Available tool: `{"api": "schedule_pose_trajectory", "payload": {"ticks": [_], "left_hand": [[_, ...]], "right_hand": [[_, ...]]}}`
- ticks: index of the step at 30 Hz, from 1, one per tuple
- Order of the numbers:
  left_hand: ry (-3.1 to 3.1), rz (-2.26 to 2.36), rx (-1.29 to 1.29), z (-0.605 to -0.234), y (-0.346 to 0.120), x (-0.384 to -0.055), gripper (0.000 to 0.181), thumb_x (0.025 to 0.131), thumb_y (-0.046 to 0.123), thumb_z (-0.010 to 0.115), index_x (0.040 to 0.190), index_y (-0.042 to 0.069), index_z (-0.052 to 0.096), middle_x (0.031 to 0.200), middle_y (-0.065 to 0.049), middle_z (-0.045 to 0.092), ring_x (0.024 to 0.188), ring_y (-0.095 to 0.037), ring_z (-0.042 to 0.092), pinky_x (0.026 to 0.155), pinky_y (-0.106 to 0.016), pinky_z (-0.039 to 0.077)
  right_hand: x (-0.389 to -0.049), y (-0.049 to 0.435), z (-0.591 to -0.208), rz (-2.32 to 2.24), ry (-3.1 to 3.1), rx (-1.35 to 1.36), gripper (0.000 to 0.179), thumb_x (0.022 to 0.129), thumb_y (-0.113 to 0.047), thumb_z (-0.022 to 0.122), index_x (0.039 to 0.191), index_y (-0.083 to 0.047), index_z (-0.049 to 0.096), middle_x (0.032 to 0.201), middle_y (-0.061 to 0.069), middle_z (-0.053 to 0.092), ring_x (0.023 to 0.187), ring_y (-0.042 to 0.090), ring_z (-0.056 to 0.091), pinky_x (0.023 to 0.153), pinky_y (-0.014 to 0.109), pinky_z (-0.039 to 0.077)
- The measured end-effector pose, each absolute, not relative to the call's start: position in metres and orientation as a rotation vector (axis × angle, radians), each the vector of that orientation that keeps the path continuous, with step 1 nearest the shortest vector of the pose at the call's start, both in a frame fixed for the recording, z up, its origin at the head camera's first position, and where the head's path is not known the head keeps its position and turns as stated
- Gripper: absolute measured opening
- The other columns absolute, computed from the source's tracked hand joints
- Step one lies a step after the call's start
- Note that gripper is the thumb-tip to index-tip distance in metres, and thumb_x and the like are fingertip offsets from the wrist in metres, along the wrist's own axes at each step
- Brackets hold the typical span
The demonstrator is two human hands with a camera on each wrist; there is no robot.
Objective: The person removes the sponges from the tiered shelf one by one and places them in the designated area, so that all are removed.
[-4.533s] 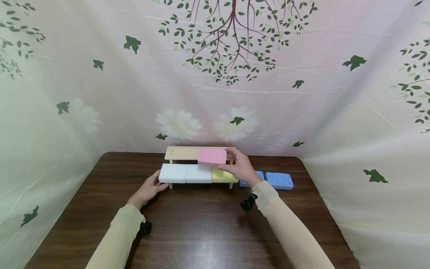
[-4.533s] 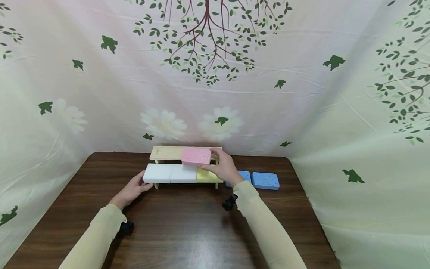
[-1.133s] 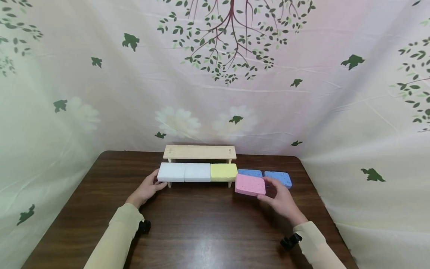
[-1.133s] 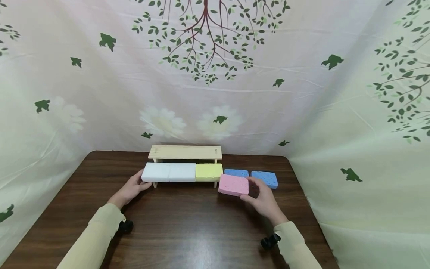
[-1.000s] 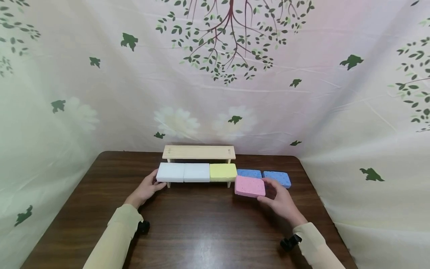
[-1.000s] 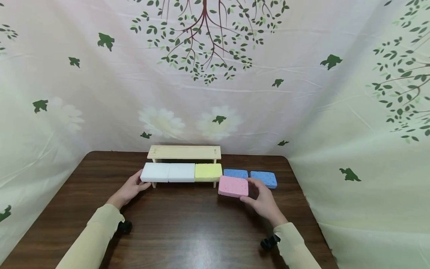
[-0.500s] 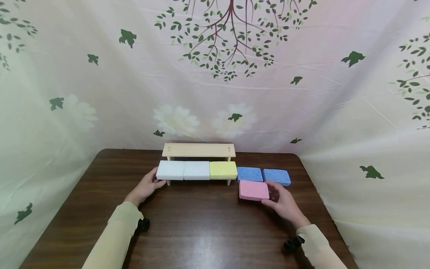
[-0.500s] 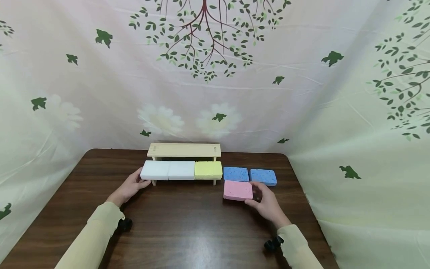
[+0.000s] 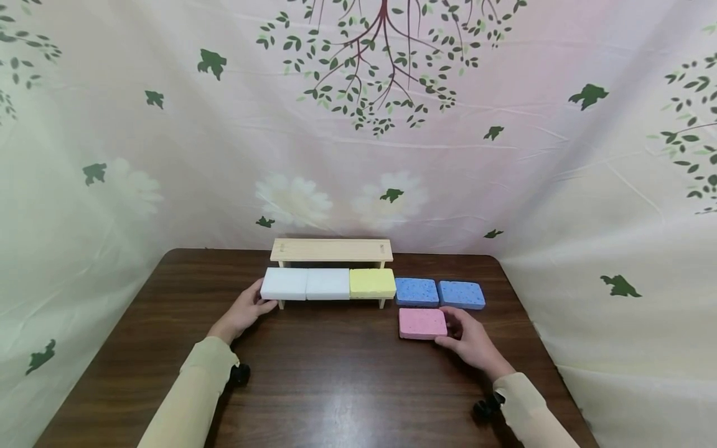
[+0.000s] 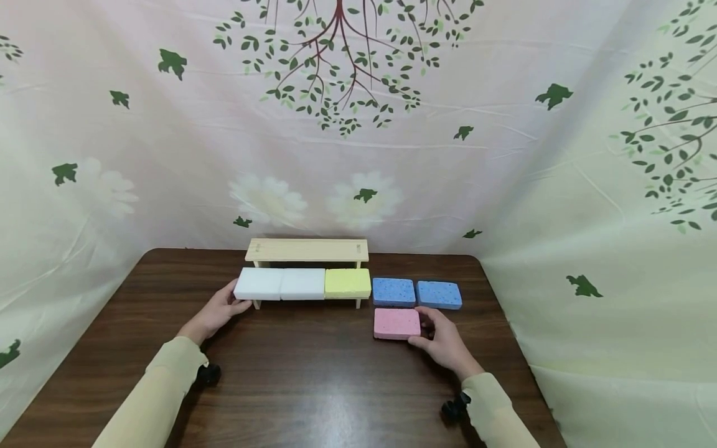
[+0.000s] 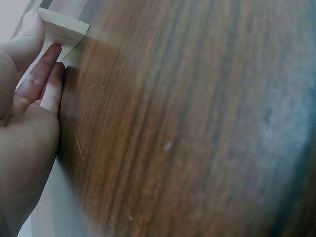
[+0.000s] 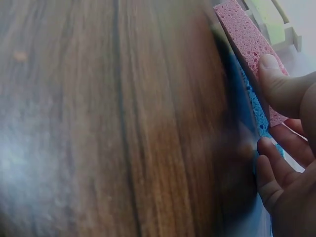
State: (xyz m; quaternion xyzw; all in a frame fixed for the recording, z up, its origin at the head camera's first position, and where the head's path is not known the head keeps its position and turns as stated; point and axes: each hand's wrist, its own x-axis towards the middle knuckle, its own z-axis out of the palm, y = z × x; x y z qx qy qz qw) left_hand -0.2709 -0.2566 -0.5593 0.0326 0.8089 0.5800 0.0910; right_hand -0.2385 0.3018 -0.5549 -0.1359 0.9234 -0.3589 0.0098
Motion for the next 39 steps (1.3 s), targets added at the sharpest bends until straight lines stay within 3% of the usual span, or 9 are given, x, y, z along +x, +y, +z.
{"api": "schedule_pose_trajectory", "payload": {"ticks": [11,39], "left_hand": [[2.415,1.714,0.104,-0.567,-0.258,-0.273,0.079,0.103,0.008,0.068,0.167,0.005,0.021,0.171,-0.023,0.025,0.157,-0.042,0.024,0.125,-0.057,0.025],[2.404,1.735,0.092,-0.569,-0.259,-0.275,0.079,0.102,0.008,0.069,0.167,0.007,0.023,0.171,-0.02,0.025,0.158,-0.039,0.021,0.126,-0.057,0.023]], "right_hand": [[-0.245,0.303,-0.553,-1.044,2.868,-0.435,0.069,0.088,-0.019,0.088,0.147,-0.006,0.055,0.132,0.012,0.066,0.109,0.025,0.064,0.096,0.05,0.056],[-0.253,0.299,-0.552,-0.892,2.881,-0.391,0.072,0.088,-0.022,0.087,0.15,-0.006,0.052,0.137,0.016,0.061,0.108,0.026,0.06,0.099,0.054,0.056]]}}
